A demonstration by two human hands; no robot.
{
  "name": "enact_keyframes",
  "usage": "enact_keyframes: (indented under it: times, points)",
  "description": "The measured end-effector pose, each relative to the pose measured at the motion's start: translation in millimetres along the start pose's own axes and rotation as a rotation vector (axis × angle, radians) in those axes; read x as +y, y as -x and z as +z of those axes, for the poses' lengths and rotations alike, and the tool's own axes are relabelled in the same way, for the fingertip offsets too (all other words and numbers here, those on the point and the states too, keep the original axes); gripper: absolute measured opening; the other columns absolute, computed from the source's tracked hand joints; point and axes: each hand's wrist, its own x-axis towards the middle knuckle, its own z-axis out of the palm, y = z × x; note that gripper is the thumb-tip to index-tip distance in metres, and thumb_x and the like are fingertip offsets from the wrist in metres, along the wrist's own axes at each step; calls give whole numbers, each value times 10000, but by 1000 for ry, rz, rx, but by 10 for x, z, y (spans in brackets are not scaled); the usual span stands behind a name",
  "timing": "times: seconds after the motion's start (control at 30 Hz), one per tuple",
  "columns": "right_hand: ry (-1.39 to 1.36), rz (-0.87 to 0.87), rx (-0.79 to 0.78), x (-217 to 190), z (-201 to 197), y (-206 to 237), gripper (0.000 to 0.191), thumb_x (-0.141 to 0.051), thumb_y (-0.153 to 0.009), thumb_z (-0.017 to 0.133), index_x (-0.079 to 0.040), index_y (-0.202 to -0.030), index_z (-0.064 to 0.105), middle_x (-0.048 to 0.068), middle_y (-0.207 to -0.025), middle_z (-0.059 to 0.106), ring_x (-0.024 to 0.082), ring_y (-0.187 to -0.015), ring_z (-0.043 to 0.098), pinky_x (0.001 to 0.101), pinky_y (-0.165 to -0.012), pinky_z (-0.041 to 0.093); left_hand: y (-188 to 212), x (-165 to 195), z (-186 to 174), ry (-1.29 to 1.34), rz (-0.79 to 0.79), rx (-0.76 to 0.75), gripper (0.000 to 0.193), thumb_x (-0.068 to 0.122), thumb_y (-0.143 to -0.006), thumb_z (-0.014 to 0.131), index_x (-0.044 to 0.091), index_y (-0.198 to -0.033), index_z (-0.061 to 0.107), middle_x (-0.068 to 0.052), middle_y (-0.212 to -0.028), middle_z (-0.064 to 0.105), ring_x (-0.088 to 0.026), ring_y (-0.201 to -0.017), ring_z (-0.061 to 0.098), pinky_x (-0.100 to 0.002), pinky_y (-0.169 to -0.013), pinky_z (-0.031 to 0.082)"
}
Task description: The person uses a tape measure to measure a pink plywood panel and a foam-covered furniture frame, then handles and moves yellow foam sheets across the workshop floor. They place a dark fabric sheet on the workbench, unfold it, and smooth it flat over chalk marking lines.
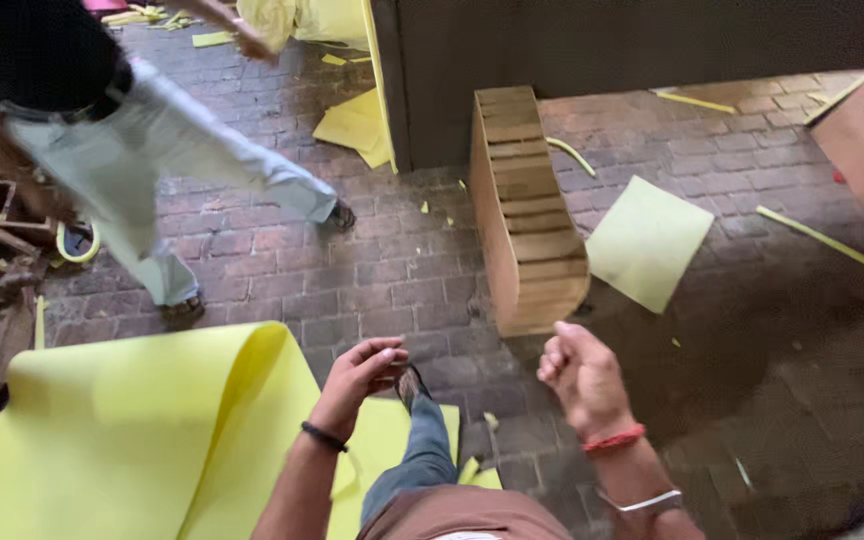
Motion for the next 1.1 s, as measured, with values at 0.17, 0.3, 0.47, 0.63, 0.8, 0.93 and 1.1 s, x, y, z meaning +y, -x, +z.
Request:
enact_keyframes:
  times: [0.17, 0.3, 0.47, 0.63, 0.8, 0.93, 1.1]
  points:
    - [24, -54, 35, -327, 598, -1409, 305, -274, -1015, 600, -155, -771, 461, 20, -694, 487, 170, -632, 498, 344, -630, 460, -1544, 687, -326, 6, 55, -8, 317, 256, -949, 673, 97, -1220, 708, -41, -1097, 777, -148, -972, 723, -312, -844, 533]
    - [52, 11, 83, -414, 1361, -2515, 270, -278, -1011, 578, -161, -786, 483, 7, -699, 492, 160, -646, 507, 339, -635, 452, -2413, 1371, -668, -78, 69, -4, 315, 267, -950, 674, 108, -1221, 709, -24, -1095, 778, -130, -973, 719, -294, -837, 526]
    - [33, 95, -34, -260, 2141, -3939, 227, -286, -1014, 553, -172, -820, 518, -9, -674, 477, 152, -630, 492, 329, -623, 440, -3193, 1978, -1241, -45, 67, 62, 321, 264, -943, 688, 99, -1217, 711, -13, -1098, 774, -121, -963, 707, -289, -835, 525]
    - [61, 151, -74, 8, 2806, -5540, 328, -326, -1069, 580, -180, -795, 472, -28, -635, 433, 148, -615, 468, 337, -613, 413, -4097, 2440, -2113, -6, 7, 227, 309, 269, -925, 691, 111, -1189, 724, -9, -1078, 784, -124, -943, 721, -292, -820, 531]
    - [62, 257, -103, 103, 3894, -7238, 322, -332, -1047, 578, -193, -778, 468, -32, -655, 433, 136, -633, 455, 324, -636, 409, -5153, 3095, -3022, 58, -10, 434, 303, 248, -923, 677, 105, -1185, 733, -17, -1064, 791, -130, -925, 712, -302, -816, 530]
    - [128, 352, -192, 59, 5158, -8342, 309, -309, -1009, 579, -188, -758, 446, -28, -679, 459, 143, -637, 451, 329, -638, 408, -5914, 3773, -3600, 35, 20, 534, 294, 249, -925, 671, 121, -1183, 734, 4, -1062, 790, -120, -928, 718, -296, -819, 533]
    - [295, 322, -469, 264, 6699, -9224, 283, -251, -989, 626, -157, -762, 485, -6, -686, 480, 148, -642, 470, 325, -617, 422, -6597, 4316, -4496, 126, 107, 635, 301, 236, -933, 670, 109, -1200, 725, 0, -1058, 791, -112, -902, 712, -288, -785, 528]
